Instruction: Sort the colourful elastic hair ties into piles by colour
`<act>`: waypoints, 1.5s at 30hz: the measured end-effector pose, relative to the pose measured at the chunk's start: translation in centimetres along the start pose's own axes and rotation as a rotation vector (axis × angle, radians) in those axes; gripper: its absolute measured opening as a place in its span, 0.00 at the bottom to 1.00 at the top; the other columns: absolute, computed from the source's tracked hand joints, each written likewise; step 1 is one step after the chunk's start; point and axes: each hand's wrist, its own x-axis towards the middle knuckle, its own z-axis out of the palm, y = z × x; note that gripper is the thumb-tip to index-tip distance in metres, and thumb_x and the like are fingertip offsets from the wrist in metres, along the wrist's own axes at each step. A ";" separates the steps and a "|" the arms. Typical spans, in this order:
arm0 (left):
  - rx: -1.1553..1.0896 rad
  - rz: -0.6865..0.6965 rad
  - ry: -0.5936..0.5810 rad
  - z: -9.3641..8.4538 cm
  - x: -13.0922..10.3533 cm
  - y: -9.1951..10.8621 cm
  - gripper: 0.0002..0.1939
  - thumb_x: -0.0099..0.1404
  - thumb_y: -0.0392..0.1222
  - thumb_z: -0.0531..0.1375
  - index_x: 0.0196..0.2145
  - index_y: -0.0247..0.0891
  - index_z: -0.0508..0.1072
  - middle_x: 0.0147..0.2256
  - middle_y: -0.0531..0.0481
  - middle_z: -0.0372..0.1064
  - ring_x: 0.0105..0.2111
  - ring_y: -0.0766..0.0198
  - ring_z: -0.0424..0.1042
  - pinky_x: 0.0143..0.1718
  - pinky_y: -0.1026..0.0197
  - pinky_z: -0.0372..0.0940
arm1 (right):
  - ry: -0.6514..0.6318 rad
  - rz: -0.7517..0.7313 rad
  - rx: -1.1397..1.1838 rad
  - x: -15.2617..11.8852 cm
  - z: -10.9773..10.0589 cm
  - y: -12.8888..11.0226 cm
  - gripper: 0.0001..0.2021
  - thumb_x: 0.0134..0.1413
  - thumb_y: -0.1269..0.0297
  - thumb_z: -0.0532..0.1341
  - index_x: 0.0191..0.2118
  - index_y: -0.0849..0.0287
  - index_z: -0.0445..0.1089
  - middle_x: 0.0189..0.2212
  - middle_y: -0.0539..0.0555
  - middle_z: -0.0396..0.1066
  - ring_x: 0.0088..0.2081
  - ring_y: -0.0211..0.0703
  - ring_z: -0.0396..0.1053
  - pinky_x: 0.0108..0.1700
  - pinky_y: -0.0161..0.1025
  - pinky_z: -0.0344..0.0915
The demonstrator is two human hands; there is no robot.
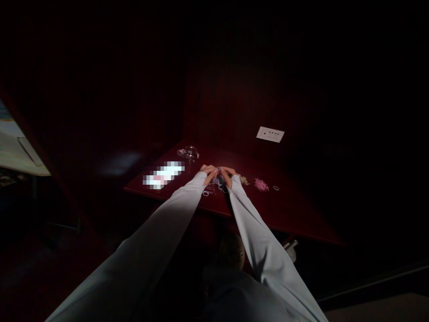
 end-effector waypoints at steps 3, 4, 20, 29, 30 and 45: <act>0.003 0.013 0.000 0.1 0.0 -0.3 0.23 0.76 0.48 0.50 0.25 0.41 0.73 0.43 0.48 0.77 0.46 0.58 0.68 0.57 0.54 0.65 | 0.002 0.007 0.024 -0.1 0.0 -0.3 0.25 0.64 0.38 0.57 0.41 0.52 0.82 0.47 0.55 0.79 0.53 0.50 0.70 0.60 0.48 0.58; 0.005 0.012 -0.001 0.3 0.1 -0.4 0.22 0.76 0.47 0.51 0.25 0.41 0.72 0.43 0.48 0.77 0.46 0.58 0.68 0.57 0.55 0.64 | 0.019 0.008 0.030 -0.1 0.0 -0.4 0.25 0.64 0.38 0.57 0.40 0.52 0.82 0.47 0.55 0.79 0.53 0.50 0.69 0.60 0.48 0.57; 0.021 -0.124 0.117 0.8 0.4 -0.2 0.18 0.73 0.48 0.56 0.27 0.43 0.78 0.42 0.51 0.79 0.47 0.58 0.70 0.57 0.56 0.64 | 0.388 0.266 -0.211 1.2 -3.3 1.8 0.29 0.65 0.35 0.52 0.36 0.52 0.81 0.48 0.57 0.77 0.56 0.58 0.59 0.60 0.58 0.51; -0.030 -0.156 0.131 0.9 0.3 -0.3 0.23 0.74 0.53 0.53 0.26 0.44 0.77 0.41 0.51 0.79 0.47 0.57 0.69 0.59 0.54 0.63 | 0.405 0.265 -0.385 0.9 -6.4 5.6 0.27 0.63 0.39 0.57 0.28 0.57 0.78 0.45 0.66 0.73 0.53 0.64 0.58 0.55 0.65 0.52; -0.028 -0.164 0.130 0.9 0.3 -0.3 0.24 0.74 0.54 0.53 0.25 0.44 0.77 0.41 0.51 0.79 0.47 0.57 0.69 0.59 0.54 0.63 | 0.406 0.241 -0.384 1.0 -6.2 5.8 0.26 0.63 0.40 0.57 0.29 0.57 0.79 0.46 0.66 0.73 0.53 0.64 0.58 0.55 0.64 0.52; -0.101 -0.290 0.362 0.4 1.5 -1.3 0.19 0.76 0.42 0.46 0.36 0.43 0.76 0.51 0.46 0.76 0.54 0.54 0.69 0.62 0.50 0.64 | -0.255 -0.166 -0.773 0.0 -3.8 0.7 0.14 0.67 0.63 0.57 0.49 0.54 0.79 0.51 0.61 0.72 0.54 0.57 0.60 0.53 0.48 0.53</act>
